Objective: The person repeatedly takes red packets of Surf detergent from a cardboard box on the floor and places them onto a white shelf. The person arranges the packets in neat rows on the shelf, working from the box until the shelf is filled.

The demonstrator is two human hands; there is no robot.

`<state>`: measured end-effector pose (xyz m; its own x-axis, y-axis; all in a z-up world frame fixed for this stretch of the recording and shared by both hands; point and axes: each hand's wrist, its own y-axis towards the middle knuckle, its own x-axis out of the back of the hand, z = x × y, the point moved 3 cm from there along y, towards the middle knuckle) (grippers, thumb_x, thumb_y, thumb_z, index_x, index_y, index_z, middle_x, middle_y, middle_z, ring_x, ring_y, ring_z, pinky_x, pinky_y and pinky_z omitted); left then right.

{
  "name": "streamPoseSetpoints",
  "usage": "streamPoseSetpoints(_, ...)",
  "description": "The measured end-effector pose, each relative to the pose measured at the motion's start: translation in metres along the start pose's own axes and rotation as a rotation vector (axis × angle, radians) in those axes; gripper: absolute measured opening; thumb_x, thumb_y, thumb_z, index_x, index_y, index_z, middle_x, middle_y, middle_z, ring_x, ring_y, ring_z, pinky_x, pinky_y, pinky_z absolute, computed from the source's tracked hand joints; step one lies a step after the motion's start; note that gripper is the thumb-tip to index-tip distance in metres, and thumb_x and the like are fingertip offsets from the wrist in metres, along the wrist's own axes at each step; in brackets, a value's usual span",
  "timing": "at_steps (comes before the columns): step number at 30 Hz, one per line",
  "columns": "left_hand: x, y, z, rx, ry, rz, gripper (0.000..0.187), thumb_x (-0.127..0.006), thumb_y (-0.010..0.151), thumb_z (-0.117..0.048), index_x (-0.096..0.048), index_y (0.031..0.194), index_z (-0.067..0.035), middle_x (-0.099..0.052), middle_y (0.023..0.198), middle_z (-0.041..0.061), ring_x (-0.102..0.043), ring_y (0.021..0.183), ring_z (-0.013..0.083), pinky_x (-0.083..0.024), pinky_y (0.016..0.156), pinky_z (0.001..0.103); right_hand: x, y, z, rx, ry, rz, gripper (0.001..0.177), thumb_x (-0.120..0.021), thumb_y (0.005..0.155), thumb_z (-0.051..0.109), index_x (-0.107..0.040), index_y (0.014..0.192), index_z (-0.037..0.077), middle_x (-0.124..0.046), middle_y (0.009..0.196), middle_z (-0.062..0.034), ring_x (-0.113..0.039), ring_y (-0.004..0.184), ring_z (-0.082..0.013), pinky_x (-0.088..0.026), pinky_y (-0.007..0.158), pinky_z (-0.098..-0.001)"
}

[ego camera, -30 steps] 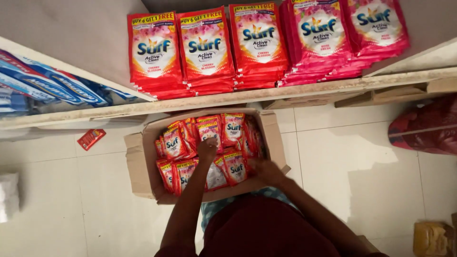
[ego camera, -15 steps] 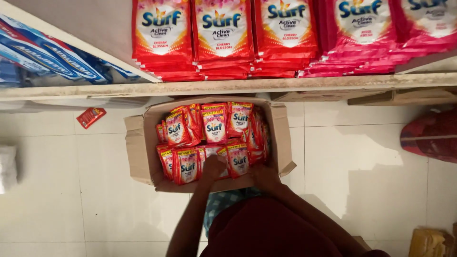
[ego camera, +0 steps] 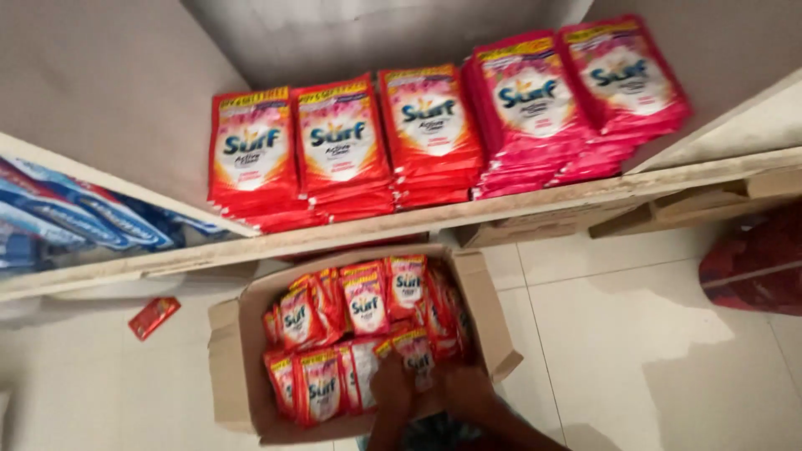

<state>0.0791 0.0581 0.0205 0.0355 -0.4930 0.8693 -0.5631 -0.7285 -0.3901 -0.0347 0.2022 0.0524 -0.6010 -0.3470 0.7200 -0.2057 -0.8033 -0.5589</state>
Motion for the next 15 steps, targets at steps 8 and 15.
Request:
streamPoseSetpoints(8,-0.01,0.009,0.0,-0.103,-0.114,-0.167,0.024,-0.066,0.086,-0.023,-0.064,0.103,-0.005,-0.07,0.096,0.02,-0.069,0.083,0.0415,-0.057,0.067,0.054,0.031,-0.016,0.01,0.049,0.142,-0.206,0.038,-0.069,0.086,0.041,-0.071,0.12,0.024,-0.074,0.087,-0.0157,-0.072,0.074,-0.0375,-0.057,0.068,-0.0554)
streamPoseSetpoints(15,-0.031,0.04,0.042,-0.039,-0.784,-0.18,0.023,-0.079,0.083,-0.001,-0.062,0.098,-0.004,-0.059,0.081,0.01,-0.056,0.076,0.0187,-0.052,0.07,0.035,0.005,0.012,-0.018,0.145,0.602,-0.603,0.046,-0.065,0.095,0.028,-0.06,0.138,0.013,-0.072,0.118,-0.0179,-0.069,0.102,-0.0323,-0.055,0.086,-0.0474)
